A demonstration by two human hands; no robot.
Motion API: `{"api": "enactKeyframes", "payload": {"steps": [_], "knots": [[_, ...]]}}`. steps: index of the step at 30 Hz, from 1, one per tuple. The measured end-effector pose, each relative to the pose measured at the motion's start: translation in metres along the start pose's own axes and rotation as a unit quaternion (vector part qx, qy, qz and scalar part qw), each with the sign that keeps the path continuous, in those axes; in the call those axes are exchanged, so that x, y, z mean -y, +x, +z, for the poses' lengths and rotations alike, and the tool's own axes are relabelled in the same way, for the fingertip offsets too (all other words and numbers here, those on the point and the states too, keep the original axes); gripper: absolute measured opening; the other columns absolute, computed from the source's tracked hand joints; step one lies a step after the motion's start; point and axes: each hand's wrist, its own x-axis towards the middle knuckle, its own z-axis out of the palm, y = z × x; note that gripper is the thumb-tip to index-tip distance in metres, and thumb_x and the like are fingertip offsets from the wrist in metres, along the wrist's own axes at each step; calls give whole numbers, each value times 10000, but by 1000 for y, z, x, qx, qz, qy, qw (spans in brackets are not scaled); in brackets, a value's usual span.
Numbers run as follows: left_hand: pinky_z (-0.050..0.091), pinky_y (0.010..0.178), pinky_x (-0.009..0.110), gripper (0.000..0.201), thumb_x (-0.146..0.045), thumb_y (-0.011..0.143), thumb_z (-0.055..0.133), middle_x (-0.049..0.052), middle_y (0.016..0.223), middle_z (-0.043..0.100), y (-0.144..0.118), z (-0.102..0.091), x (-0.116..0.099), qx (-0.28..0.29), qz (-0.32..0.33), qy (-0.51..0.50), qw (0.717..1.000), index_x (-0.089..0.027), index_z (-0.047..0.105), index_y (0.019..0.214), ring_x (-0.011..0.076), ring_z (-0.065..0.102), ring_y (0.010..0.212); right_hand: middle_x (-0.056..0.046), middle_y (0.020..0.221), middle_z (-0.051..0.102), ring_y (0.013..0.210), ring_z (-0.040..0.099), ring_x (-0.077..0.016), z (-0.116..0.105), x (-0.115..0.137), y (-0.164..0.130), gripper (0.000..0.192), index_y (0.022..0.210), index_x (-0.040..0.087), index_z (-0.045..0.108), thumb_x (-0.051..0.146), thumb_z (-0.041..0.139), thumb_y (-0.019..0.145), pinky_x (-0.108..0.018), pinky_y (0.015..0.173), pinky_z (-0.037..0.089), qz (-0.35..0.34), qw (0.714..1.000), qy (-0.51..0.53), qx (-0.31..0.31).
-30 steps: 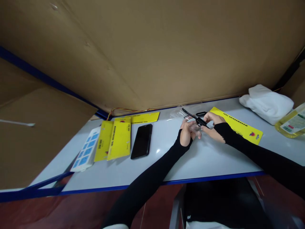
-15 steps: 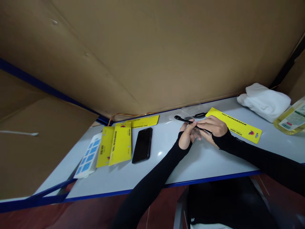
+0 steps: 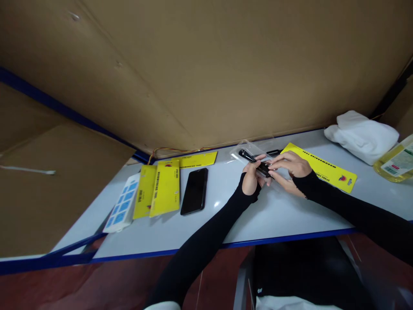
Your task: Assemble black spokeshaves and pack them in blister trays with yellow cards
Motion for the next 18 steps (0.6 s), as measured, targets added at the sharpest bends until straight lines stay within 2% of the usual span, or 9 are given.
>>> {"api": "enactKeyframes", "payload": {"steps": [3,6,8,11,15,17,18], "knots": [[405,374,255,456,-401,765,830,136,966,789,-1,0,0,8,33,12,999,-156,681,1120,242,717,646,-85,911,756,921,640,-255,-15,7,4,136,836,238,759,356,711,883,-406,864,520,31,998,-51,-13],[377,378,233,459,-431,764,854,164,1061,784,-3,2,-2,13,37,14,999,-153,685,1088,280,754,772,-96,959,750,895,643,-261,-23,8,3,305,946,213,734,452,805,770,-399,807,519,120,989,-78,24],[374,390,224,457,-424,771,844,180,1117,774,-3,3,-4,15,34,11,999,-153,680,1101,317,765,879,-69,936,751,763,649,-209,-21,4,-1,460,1063,210,695,498,821,728,-345,705,518,211,974,-30,77],[388,409,229,469,-351,770,802,198,1161,761,-5,5,-6,20,31,1,999,-149,676,1174,345,757,955,-15,831,741,597,621,-137,-17,1,-7,500,1147,223,636,521,776,770,-266,584,488,313,935,83,144],[403,435,239,611,-219,728,738,199,1197,752,-8,7,-7,28,19,-9,999,-165,634,1328,348,756,941,1,747,713,536,607,-132,-18,2,-4,471,1118,217,636,514,750,771,-265,552,480,329,910,171,183],[409,443,244,642,-201,730,724,202,1197,750,-9,7,-8,25,8,-15,1000,-166,611,1361,360,758,952,-14,759,722,564,614,-151,-26,-2,2,483,1104,212,647,552,730,771,-285,566,483,327,912,158,190],[407,442,243,640,-196,736,718,202,1185,751,-8,7,-9,18,0,-18,1000,-162,603,1364,368,758,965,-30,794,735,621,635,-171,-32,-6,5,481,1091,213,654,570,717,775,-301,598,493,321,923,116,176]]}}
